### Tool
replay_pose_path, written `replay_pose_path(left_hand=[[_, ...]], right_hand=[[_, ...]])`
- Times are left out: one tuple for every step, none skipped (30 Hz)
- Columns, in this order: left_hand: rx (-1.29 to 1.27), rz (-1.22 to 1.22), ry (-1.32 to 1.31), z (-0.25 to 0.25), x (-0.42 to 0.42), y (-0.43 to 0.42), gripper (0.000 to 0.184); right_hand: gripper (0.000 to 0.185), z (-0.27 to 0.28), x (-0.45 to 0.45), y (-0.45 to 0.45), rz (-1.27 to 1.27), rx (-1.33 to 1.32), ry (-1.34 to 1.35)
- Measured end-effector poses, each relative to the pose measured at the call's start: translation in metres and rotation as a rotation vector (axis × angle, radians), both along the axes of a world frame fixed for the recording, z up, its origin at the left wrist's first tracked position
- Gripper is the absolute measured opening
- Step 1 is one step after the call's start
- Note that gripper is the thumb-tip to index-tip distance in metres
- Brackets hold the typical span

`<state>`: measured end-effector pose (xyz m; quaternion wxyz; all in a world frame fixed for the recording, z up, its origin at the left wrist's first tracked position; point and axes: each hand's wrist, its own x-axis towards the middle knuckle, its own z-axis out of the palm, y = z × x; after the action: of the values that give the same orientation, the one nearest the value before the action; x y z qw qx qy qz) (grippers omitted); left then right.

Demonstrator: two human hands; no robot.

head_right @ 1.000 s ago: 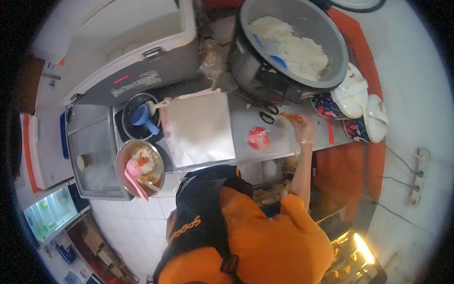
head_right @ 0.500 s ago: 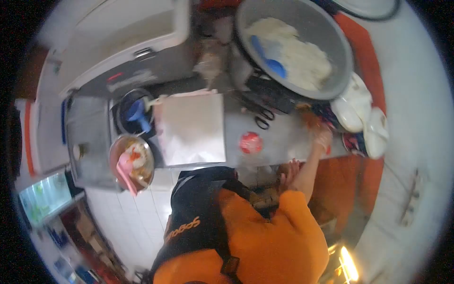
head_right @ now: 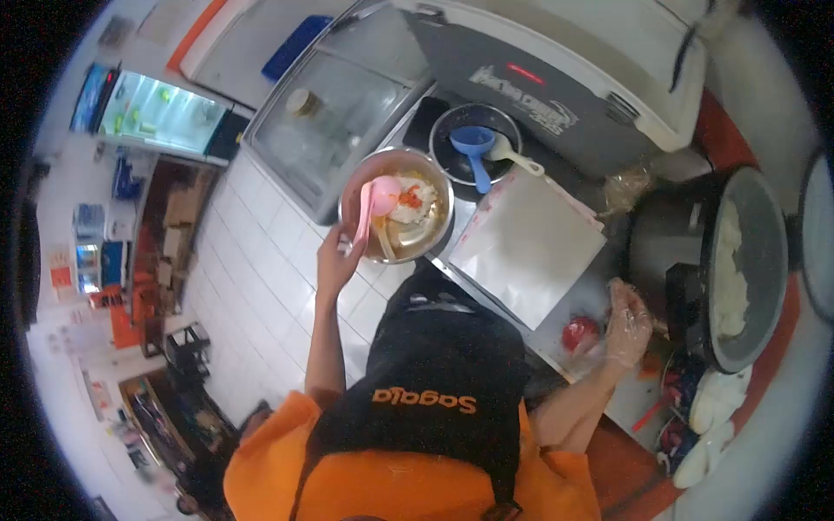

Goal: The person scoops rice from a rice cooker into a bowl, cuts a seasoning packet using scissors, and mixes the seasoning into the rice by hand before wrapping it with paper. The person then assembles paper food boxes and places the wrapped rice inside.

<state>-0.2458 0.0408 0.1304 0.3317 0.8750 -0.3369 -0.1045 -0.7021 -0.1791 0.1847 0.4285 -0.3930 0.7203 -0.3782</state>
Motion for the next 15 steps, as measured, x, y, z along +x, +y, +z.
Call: replay_pose_path(left_hand=[[0.074, -0.053, -0.09, -0.013, 0.012, -0.014, 0.043], [0.143, -0.103, -0.181, -0.022, 0.021, -0.026, 0.043], [0.172, -0.033, -0.119, -0.025, 0.021, -0.031, 0.042], [0.203, 0.022, -0.06, -0.026, 0.023, -0.037, 0.04], [0.232, 0.063, -0.007, -0.023, 0.03, -0.044, 0.039], [0.207, 0.021, 0.001, -0.018, 0.036, -0.045, 0.034], [0.131, 0.05, 0.045, -0.016, 0.044, -0.045, 0.033], [0.057, 0.074, 0.087, -0.014, 0.053, -0.045, 0.033], [-0.014, 0.099, 0.131, -0.015, 0.061, -0.044, 0.033], [-0.025, 0.102, 0.215, -0.018, 0.072, -0.042, 0.035], [-0.079, 0.114, 0.221, -0.023, 0.077, -0.042, 0.033], [-0.135, 0.13, 0.228, -0.03, 0.081, -0.044, 0.032], [-0.195, 0.151, 0.234, -0.035, 0.085, -0.045, 0.03], [-0.197, 0.107, 0.108, -0.044, 0.089, -0.047, 0.029], [-0.2, 0.07, -0.019, -0.058, 0.094, -0.049, 0.027]], right_hand=[[0.023, 0.004, 0.012, -0.001, 0.037, 0.021, -0.004], [0.025, 0.007, 0.015, -0.002, 0.112, 0.087, -0.055], [0.025, 0.015, 0.03, -0.005, 0.222, 0.101, -0.052], [0.025, 0.024, 0.053, -0.003, 0.318, 0.119, -0.051], [0.025, 0.03, 0.08, 0.002, 0.4, 0.136, -0.055], [0.024, 0.03, 0.111, 0.005, 0.594, 0.08, -0.064], [0.024, 0.024, 0.15, 0.006, 0.789, 0.023, -0.075], [0.024, 0.015, 0.195, 0.011, 0.964, 0.0, -0.019], [0.024, -0.004, 0.247, 0.021, 1.1, -0.028, -0.061], [0.02, -0.014, 0.298, 0.039, 1.17, -0.067, 0.02], [0.027, -0.005, 0.345, 0.052, 1.385, -0.064, 0.316], [0.028, -0.03, 0.373, 0.072, 1.405, -0.278, 0.343], [0.028, -0.093, 0.393, 0.087, 1.5, -0.258, 0.448], [0.028, -0.139, 0.406, 0.091, 1.596, -0.247, 0.557], [0.028, -0.139, 0.405, 0.088, 1.621, -0.259, 0.547]])
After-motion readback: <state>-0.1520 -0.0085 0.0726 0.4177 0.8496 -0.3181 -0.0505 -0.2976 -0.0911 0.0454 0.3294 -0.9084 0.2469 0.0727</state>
